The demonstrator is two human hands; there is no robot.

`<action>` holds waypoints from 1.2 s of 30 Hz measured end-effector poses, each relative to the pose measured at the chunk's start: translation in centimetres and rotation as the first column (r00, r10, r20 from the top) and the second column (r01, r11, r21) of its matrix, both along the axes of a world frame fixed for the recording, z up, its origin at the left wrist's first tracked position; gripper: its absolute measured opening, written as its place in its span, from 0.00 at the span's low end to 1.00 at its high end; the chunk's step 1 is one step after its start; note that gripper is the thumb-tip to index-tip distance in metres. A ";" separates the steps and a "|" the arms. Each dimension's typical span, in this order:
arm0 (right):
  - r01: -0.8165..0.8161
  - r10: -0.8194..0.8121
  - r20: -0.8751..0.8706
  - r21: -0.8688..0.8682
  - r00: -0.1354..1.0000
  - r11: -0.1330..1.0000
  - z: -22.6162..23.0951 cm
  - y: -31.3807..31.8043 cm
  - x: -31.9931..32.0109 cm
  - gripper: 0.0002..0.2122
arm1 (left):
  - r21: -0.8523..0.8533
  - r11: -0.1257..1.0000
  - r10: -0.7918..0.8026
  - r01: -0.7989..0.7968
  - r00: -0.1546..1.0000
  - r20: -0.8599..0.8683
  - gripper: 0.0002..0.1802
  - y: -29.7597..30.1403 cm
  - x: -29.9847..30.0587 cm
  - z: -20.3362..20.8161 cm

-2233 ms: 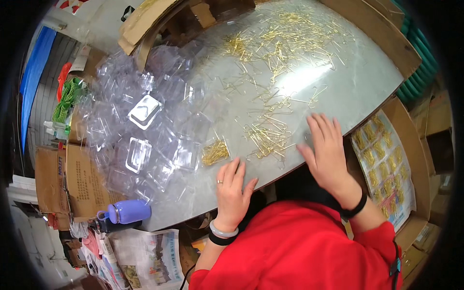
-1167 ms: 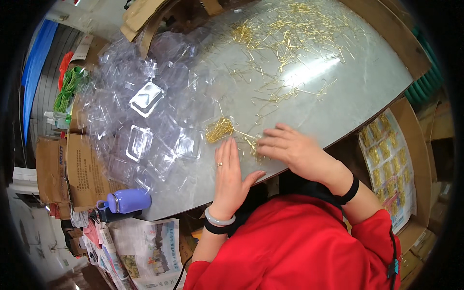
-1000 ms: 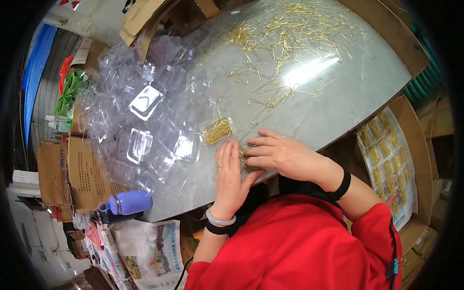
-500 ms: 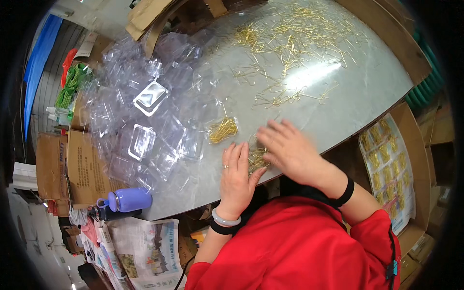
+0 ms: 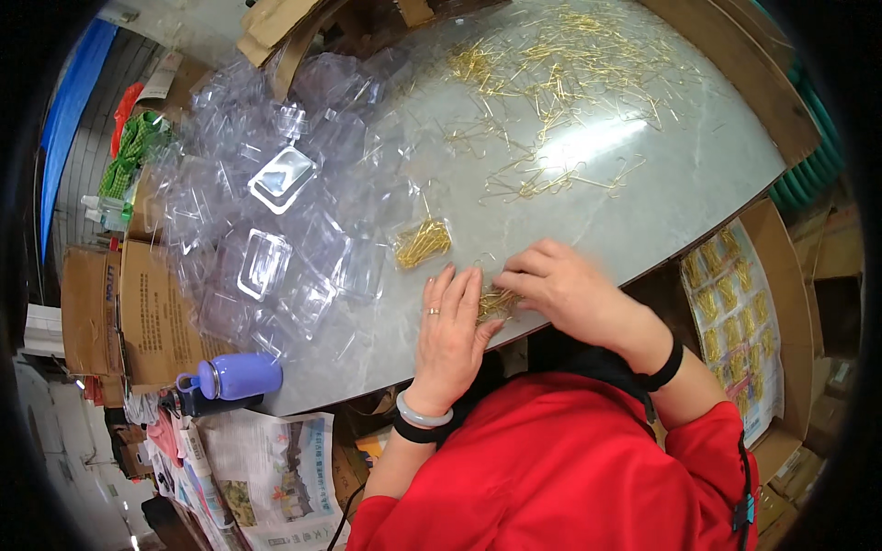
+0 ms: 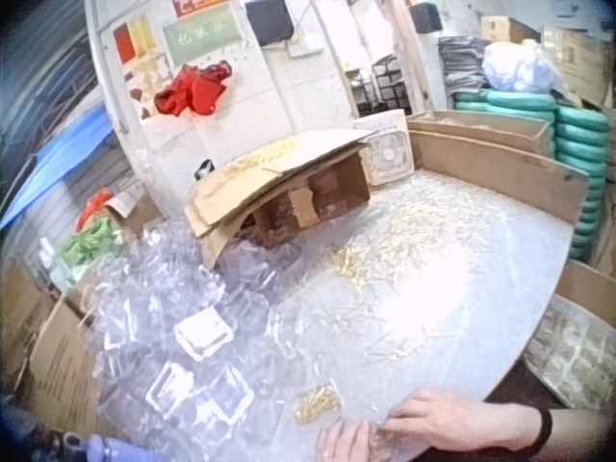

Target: Sorting small gold-colored metal parts on a workbench and placing them into small plastic bags before packing them into a shipping box.

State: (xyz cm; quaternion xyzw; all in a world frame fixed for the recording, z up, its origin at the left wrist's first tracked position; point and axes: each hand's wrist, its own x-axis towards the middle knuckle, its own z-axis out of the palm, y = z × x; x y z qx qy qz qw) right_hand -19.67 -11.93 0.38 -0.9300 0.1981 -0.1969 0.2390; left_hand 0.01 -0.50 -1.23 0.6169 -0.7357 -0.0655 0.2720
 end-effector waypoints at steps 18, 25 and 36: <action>-0.028 0.049 -0.175 0.124 0.983 0.992 0.1 0.1 1.5 0.30 | -0.005 0.990 0.134 -0.139 0.961 -0.243 0.37 2.5 1.9 0.7; -0.124 0.121 -0.031 -0.121 0.992 0.985 -0.5 0.8 2.5 0.26 | 0.215 0.952 0.259 -0.216 0.946 -0.197 0.26 3.1 2.3 2.5; -0.187 0.191 0.036 -0.091 0.981 0.978 -1.4 0.6 2.2 0.22 | 0.264 0.953 0.203 -0.149 0.960 -0.191 0.37 1.7 2.3 3.3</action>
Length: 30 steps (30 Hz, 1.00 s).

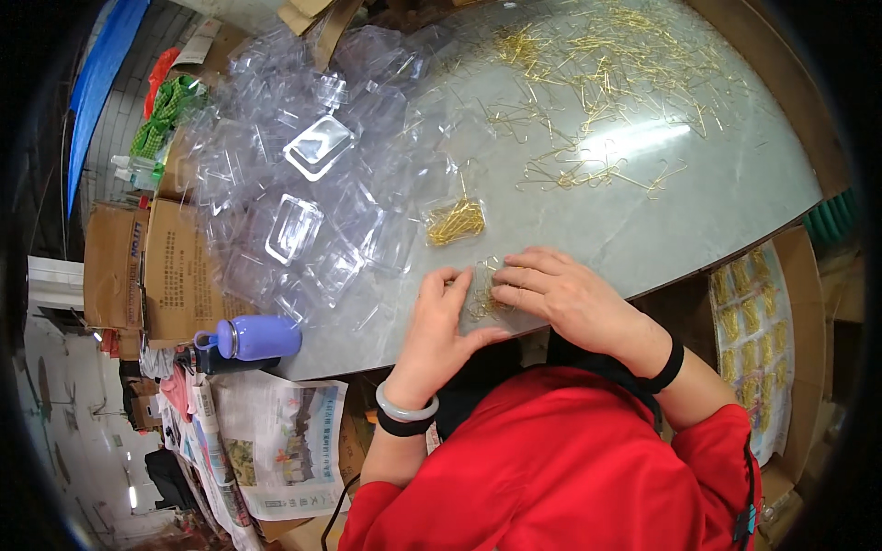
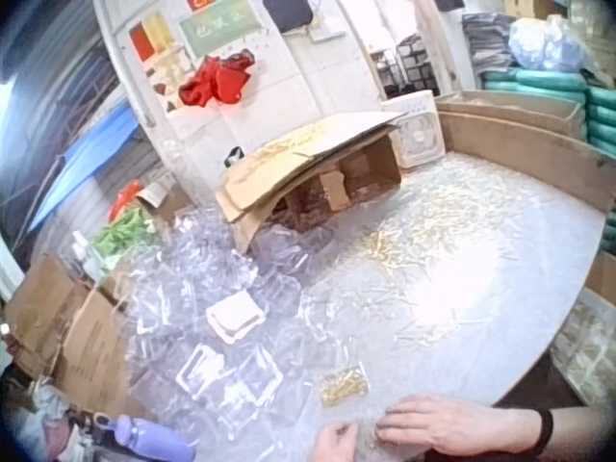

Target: Sorting small gold-colored metal parts on a workbench and placing them into small plastic bags before packing them into a shipping box.

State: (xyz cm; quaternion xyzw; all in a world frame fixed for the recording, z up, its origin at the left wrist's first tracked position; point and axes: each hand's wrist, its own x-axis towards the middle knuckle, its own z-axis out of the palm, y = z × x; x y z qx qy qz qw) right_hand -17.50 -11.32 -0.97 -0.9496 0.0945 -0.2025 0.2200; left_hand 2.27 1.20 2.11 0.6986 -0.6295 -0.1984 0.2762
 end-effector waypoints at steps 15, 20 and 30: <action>0.277 -0.311 0.077 0.288 0.947 0.917 0.0 2.8 -0.3 0.25 | -0.193 0.965 -0.169 0.180 0.983 0.070 0.31 -1.9 -4.0 -5.2; 0.108 -0.111 0.021 0.113 0.994 0.988 2.3 -0.6 -0.3 0.26 | -0.279 0.953 -0.137 0.118 0.989 -0.052 0.31 -1.4 -3.5 -4.6; 0.156 -0.150 -0.102 0.046 0.983 0.987 0.7 -0.8 -0.9 0.28 | -0.087 0.990 0.128 -0.114 0.977 0.169 0.38 1.5 -1.2 -0.8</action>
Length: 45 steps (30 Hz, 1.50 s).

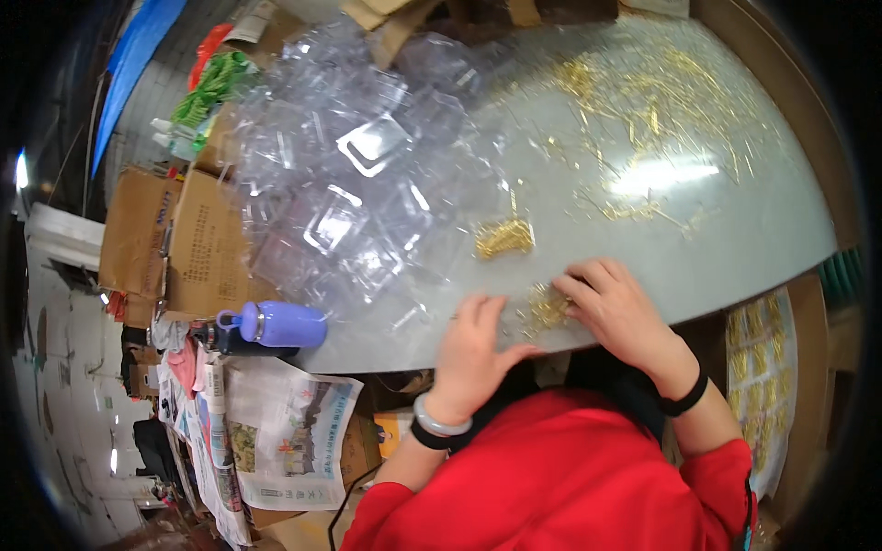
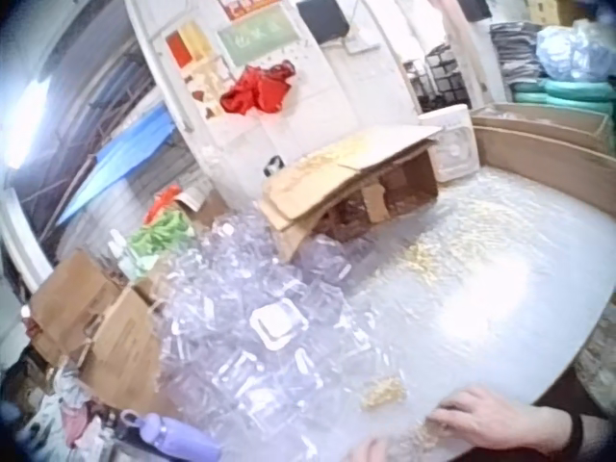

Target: Sorting small gold-colored metal parts on a workbench and placing them into small plastic bags before packing them into a shipping box.

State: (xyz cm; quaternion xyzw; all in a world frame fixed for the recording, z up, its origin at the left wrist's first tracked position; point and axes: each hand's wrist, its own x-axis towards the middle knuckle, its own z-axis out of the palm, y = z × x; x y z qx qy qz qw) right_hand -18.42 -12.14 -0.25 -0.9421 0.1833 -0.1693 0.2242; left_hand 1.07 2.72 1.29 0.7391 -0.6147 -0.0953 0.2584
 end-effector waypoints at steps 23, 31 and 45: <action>-0.120 0.115 0.126 0.035 0.985 0.992 0.4 -1.6 -0.7 0.29 | 0.054 0.941 -0.328 0.334 0.939 -0.100 0.39 -2.8 1.2 0.7; 0.018 -0.008 0.175 -0.051 0.985 0.999 -0.1 -0.5 -0.4 0.25 | 0.112 0.993 -0.021 0.020 1.000 0.006 0.27 -3.3 -2.0 0.5; 0.087 -0.072 0.179 -0.078 0.981 0.993 0.1 -0.6 -1.1 0.27 | -0.036 0.993 -0.115 0.112 0.988 -0.105 0.25 -2.2 -1.4 0.3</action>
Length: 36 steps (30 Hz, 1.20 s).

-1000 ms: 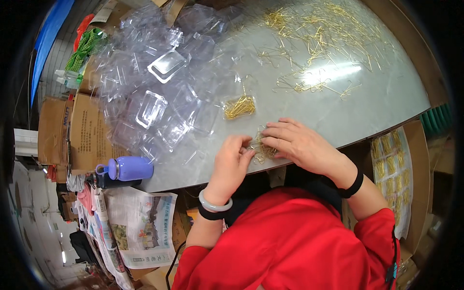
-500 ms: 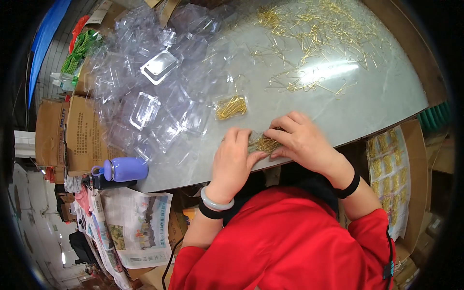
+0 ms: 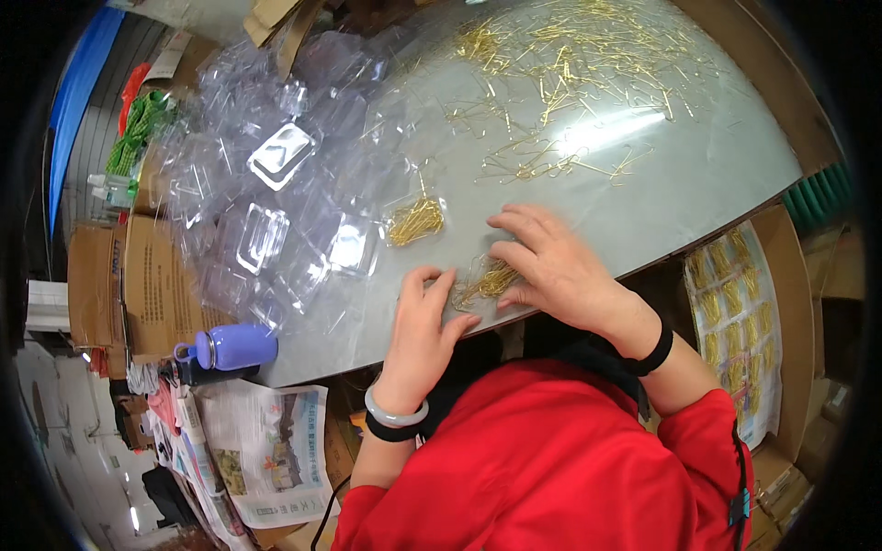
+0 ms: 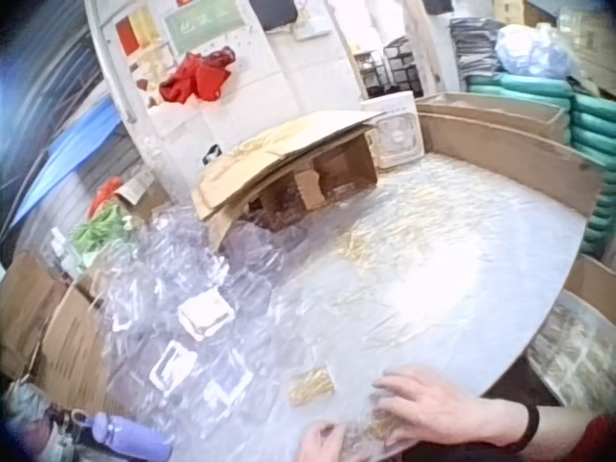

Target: Sorting small gold-colored metal parts on a workbench and placing them into small plastic bags before packing them into a shipping box.

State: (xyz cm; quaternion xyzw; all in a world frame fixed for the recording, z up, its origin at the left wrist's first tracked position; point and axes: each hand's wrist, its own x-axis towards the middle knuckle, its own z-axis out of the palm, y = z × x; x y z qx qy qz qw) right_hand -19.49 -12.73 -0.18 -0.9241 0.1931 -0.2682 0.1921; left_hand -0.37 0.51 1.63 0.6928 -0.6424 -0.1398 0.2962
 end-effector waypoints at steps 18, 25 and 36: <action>-0.114 0.100 0.054 0.419 0.993 0.901 0.3 2.0 0.4 0.22 | 0.016 0.995 -0.097 0.096 0.995 0.033 0.38 -0.4 -0.1 0.4; 0.060 -0.086 0.074 0.299 0.994 0.952 -0.4 3.1 -1.1 0.26 | -0.088 0.980 -0.170 0.177 0.982 0.080 0.37 -1.2 -1.6 -3.3; -0.050 0.023 0.105 0.267 0.994 0.962 0.3 3.3 0.4 0.30 | -0.106 0.989 -0.103 0.107 0.994 0.041 0.37 -0.7 -1.8 -4.1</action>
